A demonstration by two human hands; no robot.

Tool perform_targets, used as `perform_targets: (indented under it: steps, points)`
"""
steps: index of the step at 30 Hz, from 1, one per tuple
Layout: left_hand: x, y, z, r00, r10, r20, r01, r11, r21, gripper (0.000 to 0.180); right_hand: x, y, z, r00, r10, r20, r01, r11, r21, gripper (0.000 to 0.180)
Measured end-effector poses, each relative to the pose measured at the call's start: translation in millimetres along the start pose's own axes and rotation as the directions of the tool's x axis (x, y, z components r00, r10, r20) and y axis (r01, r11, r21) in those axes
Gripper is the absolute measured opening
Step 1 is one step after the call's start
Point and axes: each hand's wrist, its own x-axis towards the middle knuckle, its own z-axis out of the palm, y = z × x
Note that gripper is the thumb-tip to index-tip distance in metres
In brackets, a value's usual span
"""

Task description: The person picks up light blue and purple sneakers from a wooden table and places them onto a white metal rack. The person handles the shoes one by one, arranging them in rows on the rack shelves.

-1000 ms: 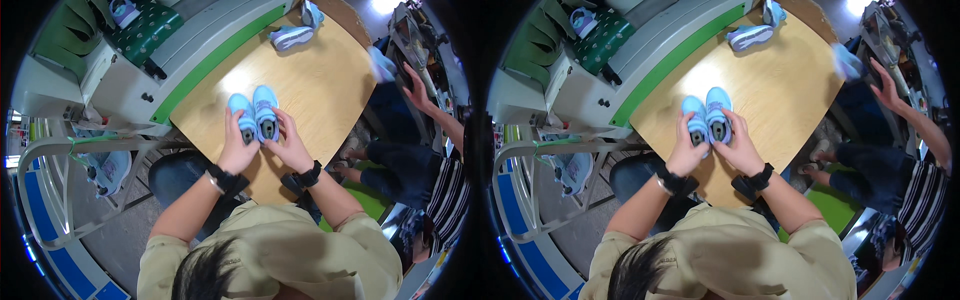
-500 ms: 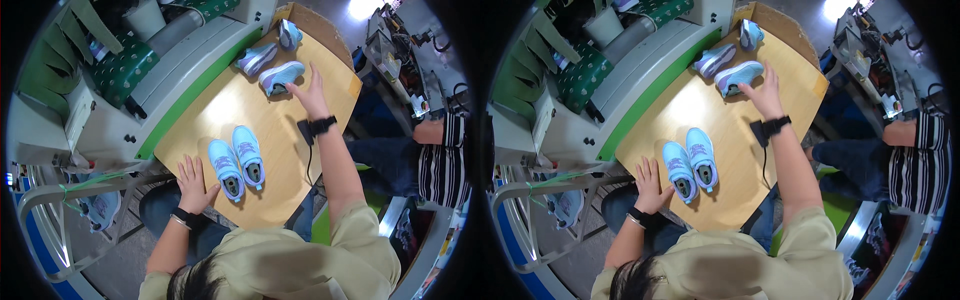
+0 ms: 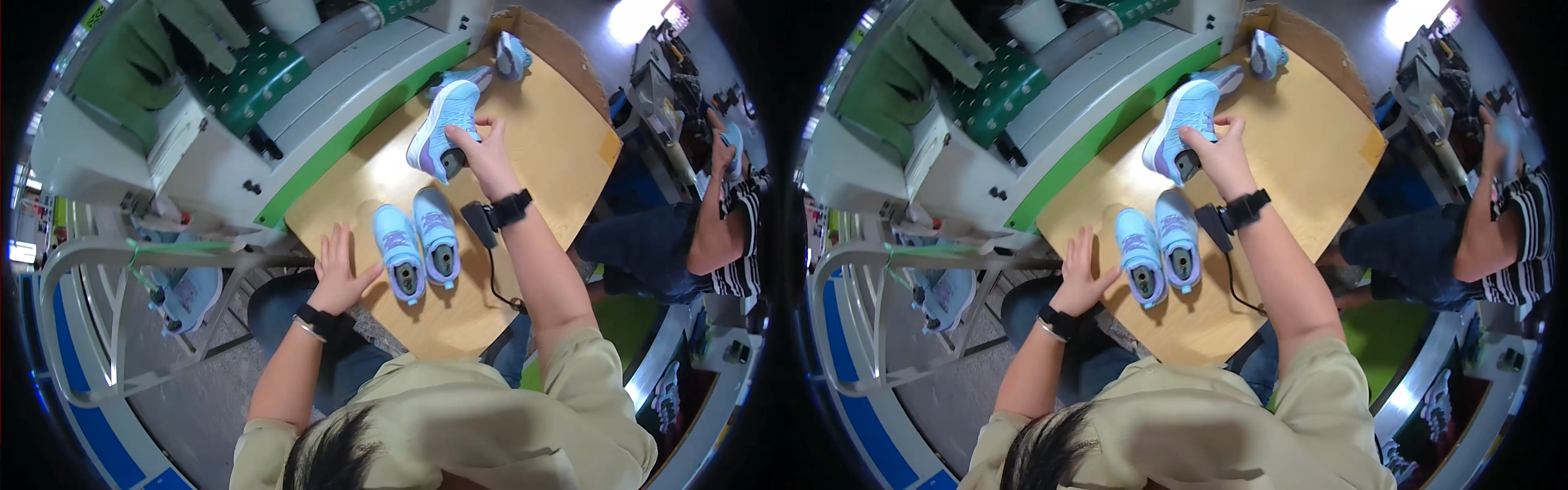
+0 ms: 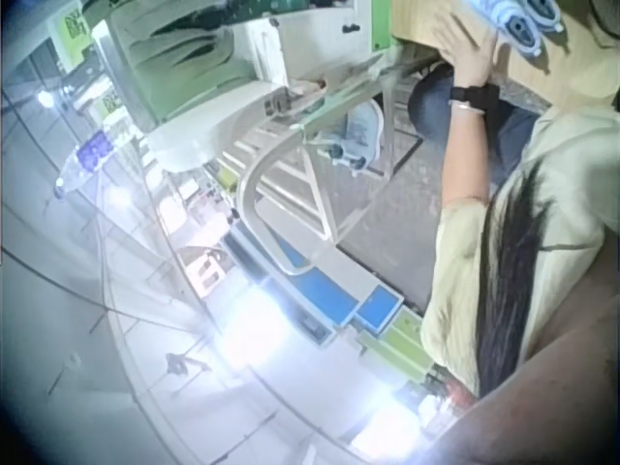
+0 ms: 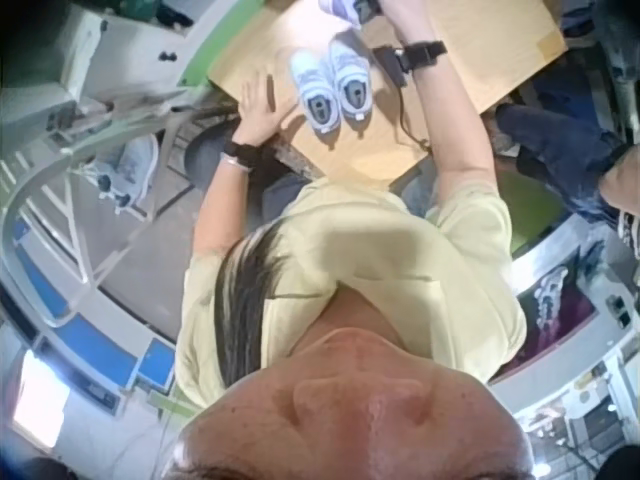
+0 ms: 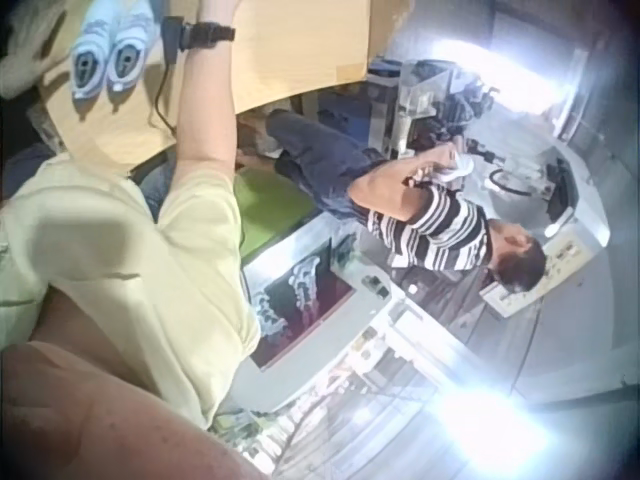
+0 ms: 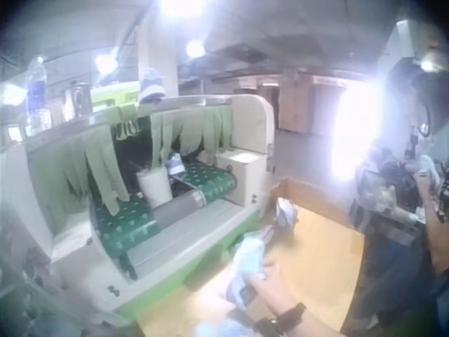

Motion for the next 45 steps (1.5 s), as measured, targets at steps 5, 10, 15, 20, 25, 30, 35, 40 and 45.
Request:
perform_targets:
  steps: [5,10,15,20,25,30,35,40,45]
  points:
    - [0.6,108.8,-37.4,0.775,0.53,-0.343,-0.509,0.846,0.157,0.126,-100.2,-77.3,27.7,0.917,-0.088,0.388,0.12,0.991,-0.059,0.061]
    - [19.4,109.4,-59.0,0.73,0.242,-0.639,-0.56,0.748,-0.356,0.089,-129.2,-52.0,-1.3,0.915,-0.154,0.374,0.158,0.987,0.019,0.06]
    - [59.3,137.3,-104.1,0.577,0.198,-0.792,-0.693,0.633,-0.347,0.08,-184.9,55.3,1.5,0.92,-0.254,0.298,0.362,0.843,-0.398,0.083]
    - [147.6,109.2,-148.5,0.418,0.237,-0.877,-0.477,0.879,0.01,0.098,-187.8,53.3,0.0,0.982,-0.068,0.178,0.088,0.991,-0.106,0.082]
    - [163.8,120.1,-157.5,0.468,0.211,-0.858,-0.372,0.928,0.026,0.113,-103.1,-31.8,-37.3,0.959,-0.28,0.05,0.284,0.951,-0.125,0.063]
    - [150.1,110.1,-165.9,0.486,0.204,-0.85,-0.45,0.892,-0.044,0.1,30.2,-163.6,43.9,0.647,-0.757,0.095,0.763,0.642,-0.079,0.058]
    - [99.1,112.9,-129.5,0.57,0.335,-0.75,-0.435,0.898,0.07,0.093,176.9,-143.2,108.8,0.794,-0.557,0.241,0.607,0.737,-0.297,0.079]
    - [51.9,43.1,-58.2,0.899,0.26,-0.352,-0.167,0.948,0.272,0.095,123.0,-64.4,115.0,0.659,-0.744,0.116,0.734,0.601,-0.317,0.079]
    - [32.7,-4.5,-6.1,0.999,-0.016,0.042,0.0,0.933,0.361,0.096,-36.3,12.3,26.4,0.711,-0.248,0.658,0.547,0.784,-0.295,0.049]
